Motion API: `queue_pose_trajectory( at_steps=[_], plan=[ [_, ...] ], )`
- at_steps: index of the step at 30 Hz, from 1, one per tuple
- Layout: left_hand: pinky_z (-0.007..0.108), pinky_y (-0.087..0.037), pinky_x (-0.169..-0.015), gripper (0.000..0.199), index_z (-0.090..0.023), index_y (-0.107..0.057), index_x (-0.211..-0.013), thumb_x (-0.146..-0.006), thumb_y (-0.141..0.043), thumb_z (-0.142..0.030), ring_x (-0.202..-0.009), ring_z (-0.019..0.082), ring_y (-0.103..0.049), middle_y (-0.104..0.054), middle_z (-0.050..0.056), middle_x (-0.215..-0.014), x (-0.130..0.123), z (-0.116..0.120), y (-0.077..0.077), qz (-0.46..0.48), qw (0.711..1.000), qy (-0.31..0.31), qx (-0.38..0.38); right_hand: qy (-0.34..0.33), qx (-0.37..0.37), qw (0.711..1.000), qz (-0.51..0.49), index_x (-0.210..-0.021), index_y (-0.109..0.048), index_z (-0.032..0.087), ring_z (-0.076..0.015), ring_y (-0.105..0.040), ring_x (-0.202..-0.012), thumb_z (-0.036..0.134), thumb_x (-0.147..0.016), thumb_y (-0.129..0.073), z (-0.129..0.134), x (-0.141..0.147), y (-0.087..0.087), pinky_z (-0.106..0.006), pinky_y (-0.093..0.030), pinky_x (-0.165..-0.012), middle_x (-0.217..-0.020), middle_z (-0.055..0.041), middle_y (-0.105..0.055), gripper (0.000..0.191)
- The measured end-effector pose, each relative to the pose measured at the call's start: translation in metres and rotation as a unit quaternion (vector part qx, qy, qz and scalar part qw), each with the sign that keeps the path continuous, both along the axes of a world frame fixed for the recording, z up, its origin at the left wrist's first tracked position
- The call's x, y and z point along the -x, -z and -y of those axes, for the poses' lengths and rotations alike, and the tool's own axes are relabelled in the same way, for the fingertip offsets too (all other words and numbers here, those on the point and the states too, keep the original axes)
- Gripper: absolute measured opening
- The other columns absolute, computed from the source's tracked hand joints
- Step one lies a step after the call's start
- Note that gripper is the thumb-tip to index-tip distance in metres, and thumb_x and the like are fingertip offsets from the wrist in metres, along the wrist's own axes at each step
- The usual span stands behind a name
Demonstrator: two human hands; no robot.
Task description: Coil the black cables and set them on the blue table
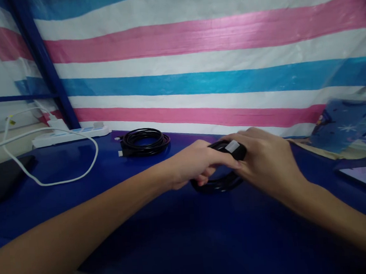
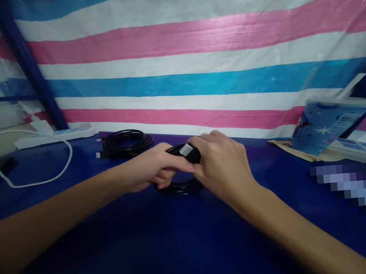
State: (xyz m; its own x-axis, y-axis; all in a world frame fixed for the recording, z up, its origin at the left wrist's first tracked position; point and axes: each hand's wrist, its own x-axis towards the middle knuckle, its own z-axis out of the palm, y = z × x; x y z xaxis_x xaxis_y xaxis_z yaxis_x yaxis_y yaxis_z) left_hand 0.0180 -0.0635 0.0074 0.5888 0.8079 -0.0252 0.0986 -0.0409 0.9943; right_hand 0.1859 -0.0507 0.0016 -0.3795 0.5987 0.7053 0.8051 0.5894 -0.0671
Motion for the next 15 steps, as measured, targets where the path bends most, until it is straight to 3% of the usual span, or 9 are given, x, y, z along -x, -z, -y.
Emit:
queue_pose_trajectory(
  at_steps=[2, 4, 7, 9, 12, 15],
  plan=[
    [0.023, -0.019, -0.04, 0.037, -0.021, -0.037, -0.056, -0.071, -0.067, -0.036, -0.038, 0.004, -0.023, -0.028, -0.009, -0.043, 0.001, 0.001, -0.003, -0.03, 0.997, -0.028, -0.063, -0.026, -0.032, 0.999, -0.031, -0.067, -0.062, 0.019, -0.0306, -0.059, -0.08, 0.03, -0.066, -0.056, 0.0, 0.0, -0.001, -0.039, -0.041, -0.063, -0.088, -0.0148, -0.064, 0.013],
    [0.024, -0.022, -0.042, 0.033, -0.018, -0.044, -0.055, -0.073, -0.065, -0.037, -0.041, 0.006, -0.032, -0.036, -0.006, -0.046, 0.002, 0.001, -0.006, -0.051, 0.985, -0.049, -0.16, -0.093, 0.048, 0.988, -0.109, -0.061, -0.054, 0.02, -0.0234, -0.059, -0.072, 0.023, -0.064, -0.052, 0.001, 0.002, -0.003, -0.034, -0.041, -0.059, -0.08, -0.0099, -0.064, 0.005],
    [0.023, -0.026, -0.048, 0.027, -0.016, -0.056, -0.057, -0.075, -0.065, -0.034, -0.051, 0.007, -0.042, -0.047, -0.004, -0.053, 0.006, 0.0, -0.011, -0.05, 0.947, -0.097, -0.301, -0.153, 0.256, 0.922, -0.249, -0.055, -0.046, 0.021, -0.0125, -0.046, -0.046, 0.023, -0.069, -0.054, 0.005, 0.009, -0.003, -0.027, -0.032, -0.044, -0.048, 0.0007, -0.051, 0.016],
    [0.022, -0.027, -0.048, 0.026, -0.016, -0.057, -0.058, -0.074, -0.068, -0.034, -0.05, 0.007, -0.043, -0.048, -0.005, -0.053, 0.007, -0.002, -0.011, -0.026, 0.932, -0.138, -0.334, -0.162, 0.323, 0.864, -0.352, -0.053, -0.044, 0.021, -0.0092, -0.036, -0.039, 0.028, -0.069, -0.063, 0.007, 0.015, -0.003, -0.025, -0.028, -0.041, -0.039, 0.0052, -0.038, 0.025],
    [0.022, -0.033, -0.05, 0.027, -0.017, -0.052, -0.059, -0.075, -0.069, -0.033, -0.044, 0.006, -0.043, -0.045, -0.007, -0.049, 0.003, -0.004, -0.005, 0.072, 0.956, -0.121, -0.258, -0.159, 0.355, 0.78, -0.49, -0.053, -0.04, 0.021, -0.0059, -0.022, -0.036, 0.029, -0.068, -0.069, 0.007, 0.019, -0.006, -0.025, -0.026, -0.038, -0.039, 0.0089, -0.025, 0.034],
    [0.024, -0.045, -0.068, 0.037, -0.017, -0.046, -0.052, -0.084, -0.057, -0.031, -0.049, 0.007, -0.051, -0.042, -0.005, -0.046, -0.004, 0.001, 0.001, 0.181, 0.978, 0.012, -0.101, -0.142, 0.377, 0.729, -0.554, -0.053, -0.038, 0.022, -0.0057, -0.018, -0.036, 0.032, -0.072, -0.067, 0.004, 0.015, -0.008, -0.026, -0.027, -0.038, -0.042, 0.009, -0.02, 0.035]
  ],
)
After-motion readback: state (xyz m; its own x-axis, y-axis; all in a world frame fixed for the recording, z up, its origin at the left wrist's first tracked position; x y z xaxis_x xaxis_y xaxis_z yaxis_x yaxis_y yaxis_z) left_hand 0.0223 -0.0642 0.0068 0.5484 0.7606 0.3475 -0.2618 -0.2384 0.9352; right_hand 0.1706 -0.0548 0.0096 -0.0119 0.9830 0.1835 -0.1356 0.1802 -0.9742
